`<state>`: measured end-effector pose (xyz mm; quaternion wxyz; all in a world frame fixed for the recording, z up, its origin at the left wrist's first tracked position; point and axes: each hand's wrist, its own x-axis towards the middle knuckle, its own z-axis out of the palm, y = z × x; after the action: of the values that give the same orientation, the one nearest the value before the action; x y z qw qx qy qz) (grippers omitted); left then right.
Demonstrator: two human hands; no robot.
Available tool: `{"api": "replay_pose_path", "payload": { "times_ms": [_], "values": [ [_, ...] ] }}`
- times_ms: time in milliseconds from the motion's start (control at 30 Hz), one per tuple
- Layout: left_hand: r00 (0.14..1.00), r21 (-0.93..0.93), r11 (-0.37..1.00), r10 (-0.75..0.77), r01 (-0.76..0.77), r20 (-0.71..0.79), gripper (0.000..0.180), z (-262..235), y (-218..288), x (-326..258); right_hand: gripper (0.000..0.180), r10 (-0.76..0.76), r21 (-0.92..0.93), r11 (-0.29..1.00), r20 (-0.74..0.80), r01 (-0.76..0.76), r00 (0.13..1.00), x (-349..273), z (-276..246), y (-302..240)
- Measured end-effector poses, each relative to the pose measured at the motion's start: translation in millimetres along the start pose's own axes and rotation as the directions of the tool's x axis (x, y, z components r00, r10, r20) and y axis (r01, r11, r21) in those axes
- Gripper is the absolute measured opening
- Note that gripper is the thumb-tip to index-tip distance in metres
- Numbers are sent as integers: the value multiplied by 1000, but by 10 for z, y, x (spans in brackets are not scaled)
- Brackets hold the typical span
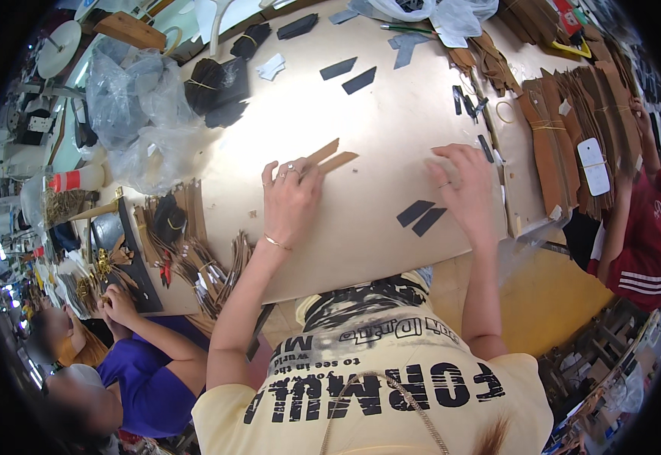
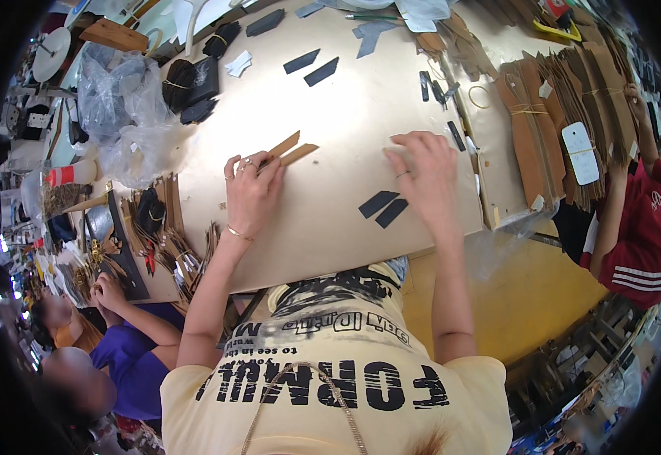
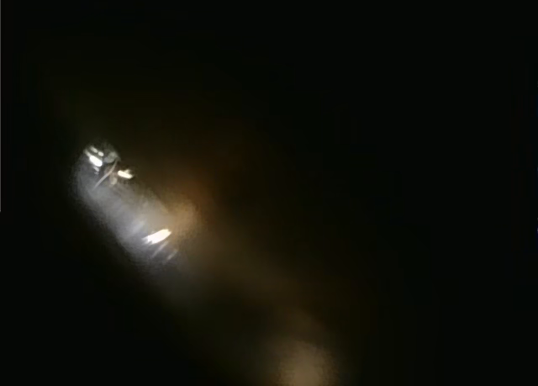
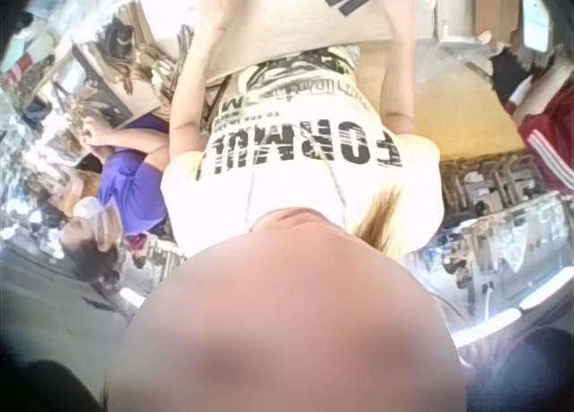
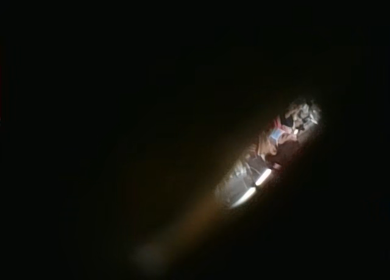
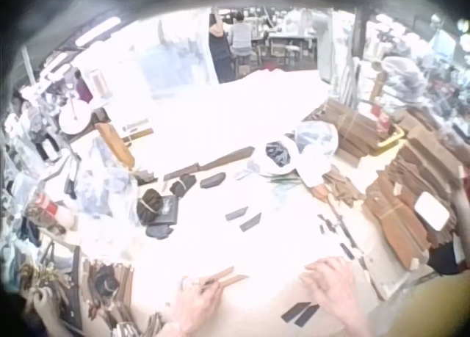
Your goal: The person repeatedly picks up small black and brown rectangular pieces from a table, aligns them, and joins them together by hand. The person places the assembled pieces back on the table and continues the process with additional pieces.
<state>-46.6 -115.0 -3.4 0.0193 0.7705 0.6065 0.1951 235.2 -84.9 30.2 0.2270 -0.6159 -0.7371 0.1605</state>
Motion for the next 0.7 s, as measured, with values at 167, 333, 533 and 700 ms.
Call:
{"api": "replay_pose_path", "payload": {
  "times_ms": [167,333,533,700],
  "values": [
    [978,-352,919,-205,179,-36,12,-217,194,118,27,206,290,936,15,-202,978,-188,-260,281],
    [773,-699,399,-38,593,633,15,-316,700,74,39,199,739,503,406,-448,892,-345,-251,313],
    [698,-684,229,27,693,716,21,-43,918,-83,46,58,726,110,677,-679,733,-432,-73,280],
    [779,-743,247,-97,622,619,22,-208,713,-77,36,136,659,630,427,-410,894,-96,135,159]
  ]
}}
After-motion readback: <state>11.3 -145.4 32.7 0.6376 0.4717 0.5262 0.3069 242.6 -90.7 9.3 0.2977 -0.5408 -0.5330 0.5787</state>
